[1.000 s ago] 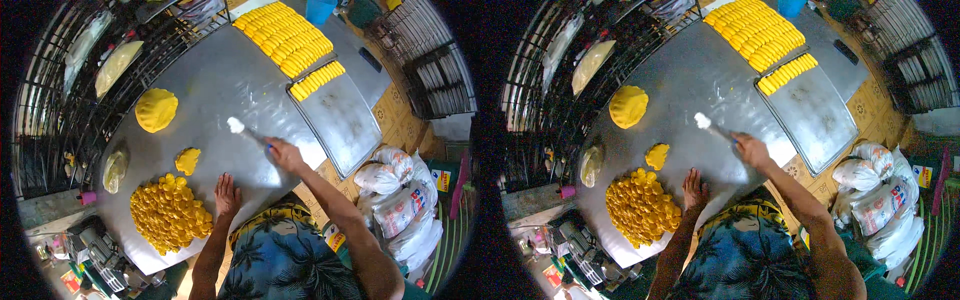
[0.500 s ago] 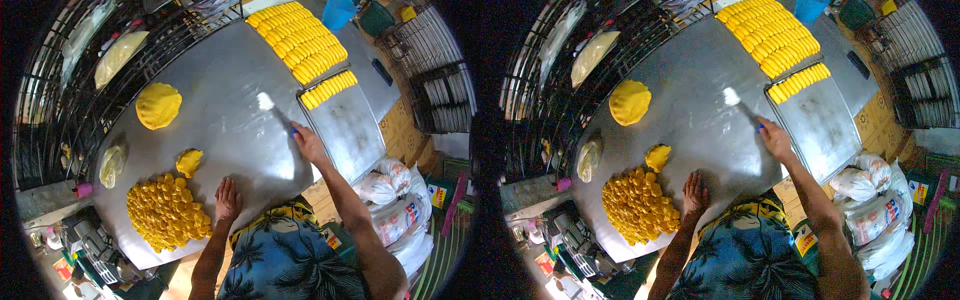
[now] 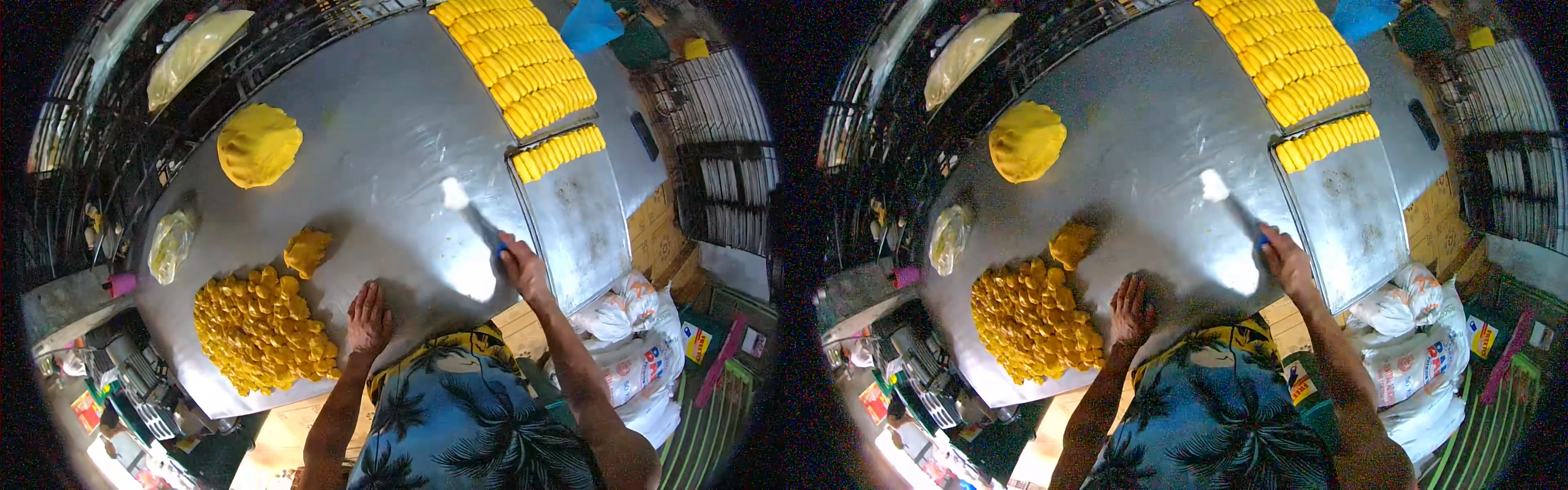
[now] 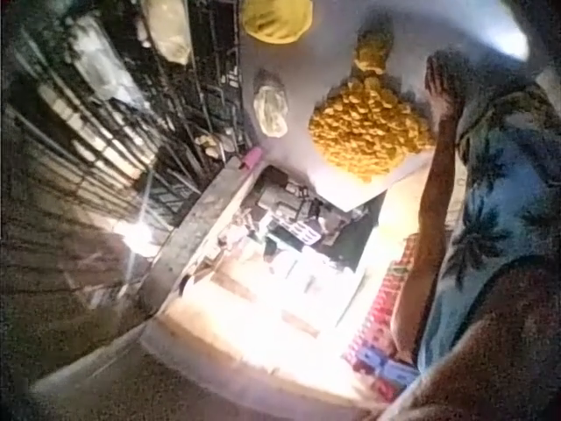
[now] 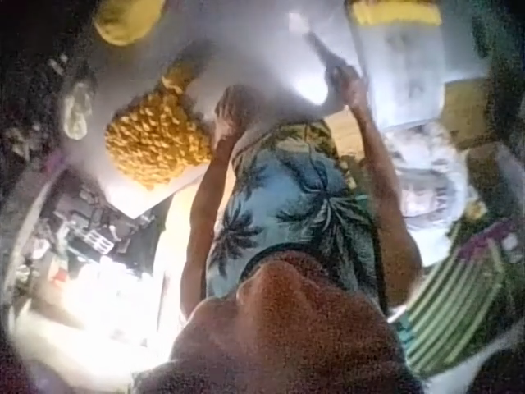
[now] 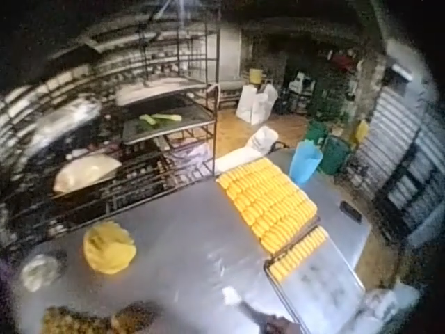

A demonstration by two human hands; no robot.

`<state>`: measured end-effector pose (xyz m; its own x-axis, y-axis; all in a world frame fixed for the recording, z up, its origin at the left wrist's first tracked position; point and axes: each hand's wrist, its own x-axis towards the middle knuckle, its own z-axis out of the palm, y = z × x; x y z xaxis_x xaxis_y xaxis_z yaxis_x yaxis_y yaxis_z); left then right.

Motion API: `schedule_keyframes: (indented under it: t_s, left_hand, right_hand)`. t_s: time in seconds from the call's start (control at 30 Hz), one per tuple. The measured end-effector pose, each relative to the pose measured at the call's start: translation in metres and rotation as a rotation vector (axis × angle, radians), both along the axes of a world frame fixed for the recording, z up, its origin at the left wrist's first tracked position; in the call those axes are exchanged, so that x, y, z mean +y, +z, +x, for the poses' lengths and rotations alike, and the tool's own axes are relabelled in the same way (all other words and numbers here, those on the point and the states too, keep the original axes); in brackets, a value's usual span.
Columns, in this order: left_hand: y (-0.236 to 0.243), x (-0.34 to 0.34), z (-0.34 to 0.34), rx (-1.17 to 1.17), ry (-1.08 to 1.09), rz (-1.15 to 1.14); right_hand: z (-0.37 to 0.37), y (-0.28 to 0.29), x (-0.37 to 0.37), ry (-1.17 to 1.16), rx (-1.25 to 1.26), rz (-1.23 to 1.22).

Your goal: Rolling small pieces of yellow dough into balls and placing them onto a baking tray.

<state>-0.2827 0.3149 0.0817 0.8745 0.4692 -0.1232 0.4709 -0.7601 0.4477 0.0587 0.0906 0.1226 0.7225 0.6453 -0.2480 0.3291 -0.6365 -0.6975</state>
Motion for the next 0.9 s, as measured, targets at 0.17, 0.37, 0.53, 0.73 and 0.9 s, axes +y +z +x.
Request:
schedule_keyframes:
  t_s: [0.17,0.37,0.53,0.73,0.9]
  left_hand:
    - [-0.002,0.000,0.001,0.014,0.008,0.004]
    - [0.002,0.001,-0.001,-0.026,0.071,-0.087]
    - [-0.001,0.000,-0.001,-0.033,0.065,-0.061]
    - [-0.004,-0.001,-0.002,-0.007,0.051,-0.047]
    - [0.000,-0.002,0.003,0.033,0.061,-0.063]
  right_hand:
    - [-0.026,-0.008,0.032,0.433,-0.197,0.100]
    - [0.004,0.004,0.111,0.396,0.145,0.123]
    - [0.079,0.018,0.199,0.691,-0.108,0.041]
    - [0.116,0.018,0.311,1.293,-0.373,-0.019]
    - [0.095,-0.001,0.349,1.112,-0.745,0.265]
